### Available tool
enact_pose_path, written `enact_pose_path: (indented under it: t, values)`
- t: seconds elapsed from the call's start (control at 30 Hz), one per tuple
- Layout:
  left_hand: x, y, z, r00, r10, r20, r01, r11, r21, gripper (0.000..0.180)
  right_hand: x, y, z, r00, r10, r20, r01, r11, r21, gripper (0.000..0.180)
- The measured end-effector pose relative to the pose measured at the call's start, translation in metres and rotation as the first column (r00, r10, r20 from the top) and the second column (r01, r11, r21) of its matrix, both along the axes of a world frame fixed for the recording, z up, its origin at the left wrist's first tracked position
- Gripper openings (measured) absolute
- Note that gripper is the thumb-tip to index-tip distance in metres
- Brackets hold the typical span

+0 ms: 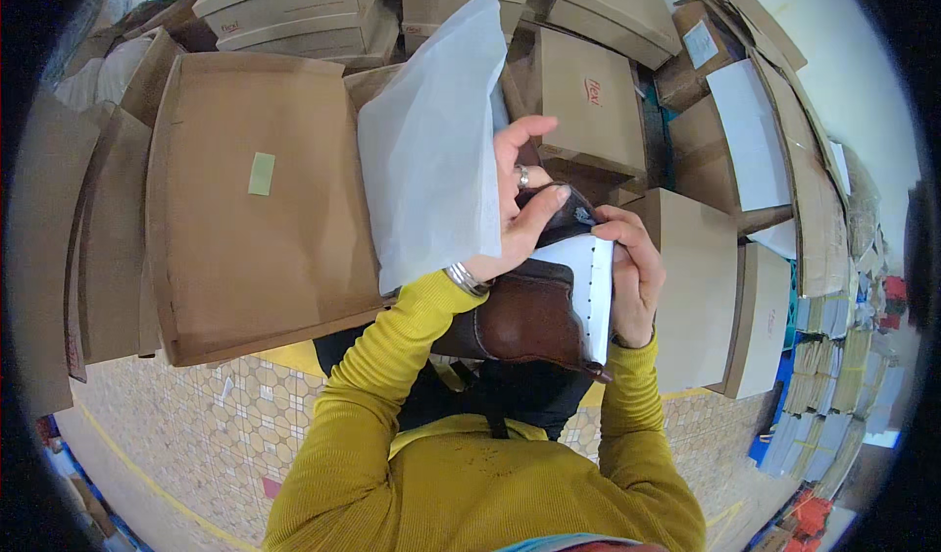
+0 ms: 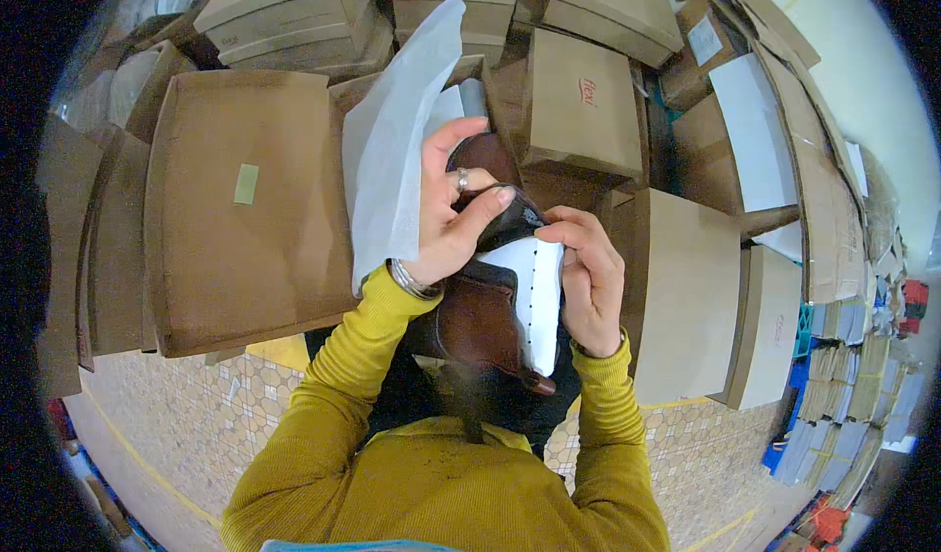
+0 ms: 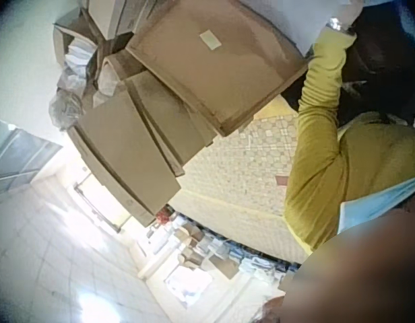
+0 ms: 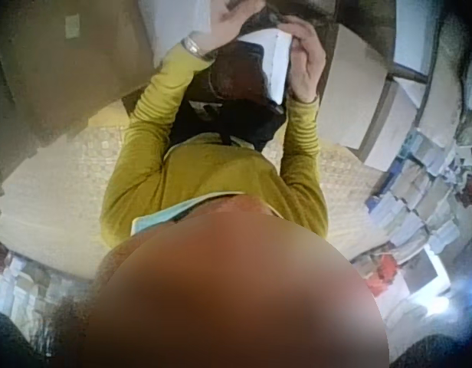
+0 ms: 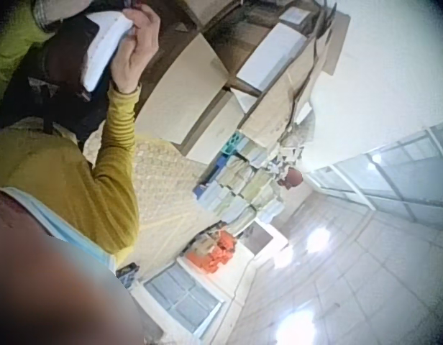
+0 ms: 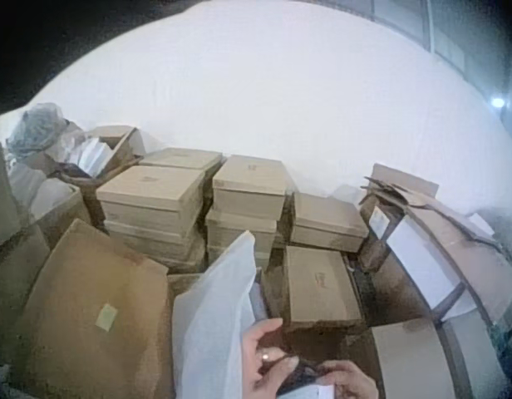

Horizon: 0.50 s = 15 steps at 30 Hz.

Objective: Inspecting shoes and packing them into boxes in a warehouse setting.

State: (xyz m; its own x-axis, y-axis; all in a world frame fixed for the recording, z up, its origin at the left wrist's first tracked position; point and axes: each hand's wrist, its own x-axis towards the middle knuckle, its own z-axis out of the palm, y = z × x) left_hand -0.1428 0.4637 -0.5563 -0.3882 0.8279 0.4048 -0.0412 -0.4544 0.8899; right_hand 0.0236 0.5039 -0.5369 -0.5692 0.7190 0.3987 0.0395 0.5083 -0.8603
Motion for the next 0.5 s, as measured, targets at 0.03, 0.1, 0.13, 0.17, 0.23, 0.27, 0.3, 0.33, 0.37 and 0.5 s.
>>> enact_pose_path:
  t: [0.03,0.1,0.13,0.17,0.23,0.27,0.3,0.33,0.37,0.5]
  values:
    - [0.001,0.004,0.001,0.989,-0.033,0.146,0.028,0.999,0.033,0.061,0.0,0.001,-0.001,1.0,-0.011,-0.004,0.011,1.0,-0.014,0.03]
    - [-0.002,0.008,0.003,0.986,-0.027,0.167,0.025,1.0,0.01,0.063,0.0,0.004,-0.003,1.0,-0.013,-0.013,0.012,0.999,-0.034,0.03]
    - [-0.003,0.009,0.003,0.981,-0.057,0.187,0.062,0.998,-0.02,0.063,0.0,0.006,-0.004,1.0,-0.009,-0.028,0.008,0.999,-0.037,0.029]
    - [-0.004,0.012,0.003,0.973,-0.09,0.21,0.103,0.994,-0.047,0.064,0.001,0.008,-0.004,0.999,-0.009,-0.04,0.008,0.999,-0.039,0.028]
    - [-0.006,0.016,-0.002,0.977,-0.11,0.184,0.121,0.991,-0.051,0.064,0.002,0.01,-0.001,0.999,-0.009,-0.054,0.006,0.999,-0.053,0.028]
    - [-0.006,0.018,-0.003,0.979,-0.129,0.156,0.14,0.989,-0.057,0.064,0.003,0.01,-0.001,0.998,-0.009,-0.069,0.004,0.998,-0.069,0.027]
    - [-0.007,0.019,-0.003,0.979,-0.129,0.156,0.139,0.989,-0.057,0.064,0.003,0.011,-0.001,0.998,-0.009,-0.069,0.004,0.998,-0.069,0.027]
    - [-0.007,0.021,-0.002,0.968,-0.144,0.204,0.163,0.984,-0.077,0.063,0.003,0.012,-0.002,0.997,-0.013,-0.075,0.007,0.997,-0.075,0.027]
    - [-0.008,0.022,-0.001,0.955,-0.159,0.252,0.188,0.977,-0.096,0.063,0.003,0.013,-0.003,0.997,-0.018,-0.081,0.012,0.997,-0.08,0.027]
    - [-0.012,0.023,0.002,0.924,-0.21,0.32,0.251,0.964,-0.091,0.064,0.002,0.015,-0.003,0.995,-0.002,-0.102,-0.003,0.999,-0.052,0.027]
